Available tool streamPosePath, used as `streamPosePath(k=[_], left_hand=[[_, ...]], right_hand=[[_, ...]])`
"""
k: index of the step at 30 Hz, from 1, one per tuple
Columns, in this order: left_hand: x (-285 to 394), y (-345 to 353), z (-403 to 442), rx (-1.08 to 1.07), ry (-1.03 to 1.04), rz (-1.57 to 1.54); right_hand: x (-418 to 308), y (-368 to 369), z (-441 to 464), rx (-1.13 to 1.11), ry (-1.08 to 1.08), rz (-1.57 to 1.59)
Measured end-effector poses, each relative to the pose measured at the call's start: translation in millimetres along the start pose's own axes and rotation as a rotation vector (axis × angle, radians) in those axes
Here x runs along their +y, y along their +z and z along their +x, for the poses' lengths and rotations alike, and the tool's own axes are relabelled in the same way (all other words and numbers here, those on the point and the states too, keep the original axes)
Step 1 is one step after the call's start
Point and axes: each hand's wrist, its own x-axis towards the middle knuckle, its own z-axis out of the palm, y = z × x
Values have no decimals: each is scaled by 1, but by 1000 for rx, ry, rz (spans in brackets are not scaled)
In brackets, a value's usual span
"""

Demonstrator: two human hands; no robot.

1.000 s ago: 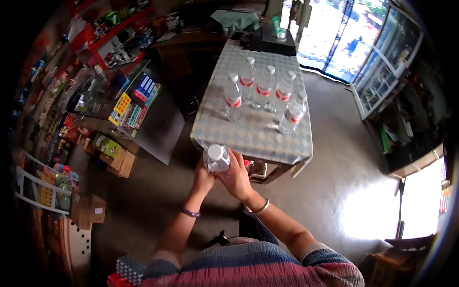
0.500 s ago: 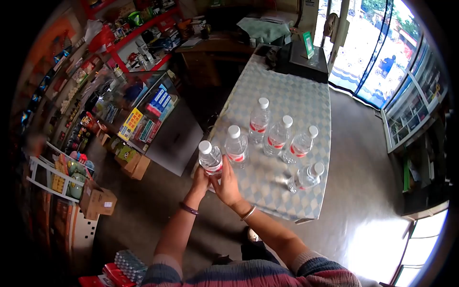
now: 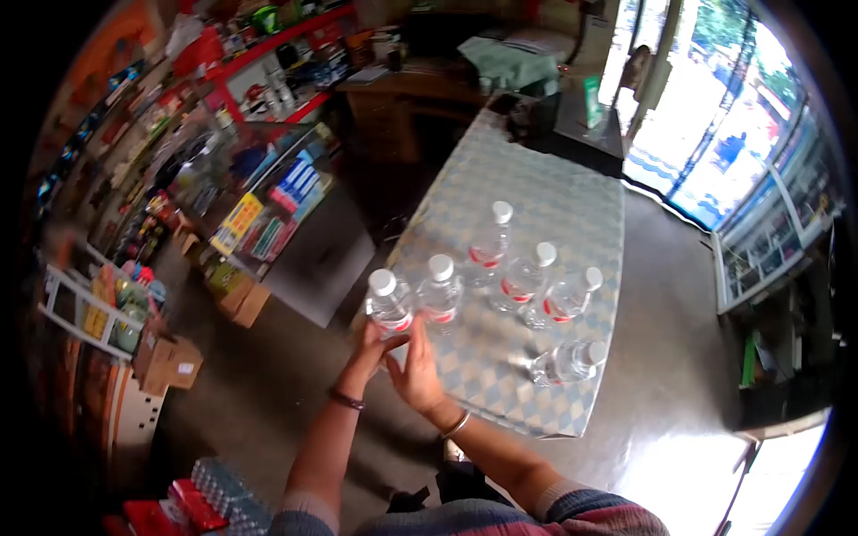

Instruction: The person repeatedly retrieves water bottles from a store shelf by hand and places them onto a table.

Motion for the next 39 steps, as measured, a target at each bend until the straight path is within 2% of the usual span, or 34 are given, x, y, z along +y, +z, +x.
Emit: streamPosePath(k=[2, 3, 5, 8, 11, 12, 14, 15, 17, 19, 20, 21, 23, 24, 25, 27, 28, 31, 32, 33, 34, 36, 37, 39], left_hand=[[-7, -2, 4, 37, -78, -45], [0, 3, 4, 22, -109, -22], [-8, 5, -2, 79, 10, 16], [-30, -4, -18, 146, 114, 141], [-44, -14, -64, 155, 42, 195], [-37, -11, -89, 160, 25, 132], [-18, -5, -150, 210, -18, 5], [-26, -10, -180, 236, -6, -37], [-55, -33, -245, 279, -109, -146], [-79, -55, -324, 284, -195, -118], [-83, -54, -367, 416, -266, -161], [-85, -49, -414, 550, -339, -210], [-95, -52, -515, 512, -286, -118], [-110, -55, -564, 536, -227, -98], [-129, -56, -617, 565, -169, -79], [-205, -82, -729, 531, -5, 273], [-227, -85, -770, 525, 74, 457], [-187, -37, -858, 682, 113, 570], [-176, -20, -876, 815, -14, 270], [-168, -7, -892, 948, -108, -54], [-168, -9, -896, 1082, -193, -173], [-151, -1, -917, 1365, -183, -471], [-117, 12, -908, 1507, -78, -631], [-107, 18, -919, 1605, 67, -672]], right_hand=[[5, 2, -13, 24, -38, 11], [8, 1, -23, -33, 29, -22], [6, 1, -40, -102, 106, -34], [4, 4, -67, -142, 92, -53], [-12, 5, -101, -225, 95, 23], [-14, 9, -118, -196, 17, 7], [-29, 12, -152, -326, 56, -35], [-38, 13, -171, -392, 75, -54], [-56, 21, -215, -483, 118, -29], [-78, 27, -256, -589, 160, 59], [-93, 29, -275, -686, 231, 68], [-102, 32, -298, -743, 207, 77], [-118, 42, -349, -860, 159, 94], [-136, 43, -363, -996, 223, 166], [-154, 46, -380, -1061, 171, 131], [-192, 53, -412, -1197, 48, 68], [-236, 47, -411, -1279, 212, 70], [-259, 78, -477, -1394, 69, 250], [-260, 92, -508, -1385, 41, 357], [-281, 99, -520, -1470, 18, 371], [-301, 105, -534, -1524, -3, 368], [-332, 122, -574, -1628, -97, 401], [-340, 131, -590, -1673, -164, 439], [-369, 142, -615, -1775, -244, 525]])
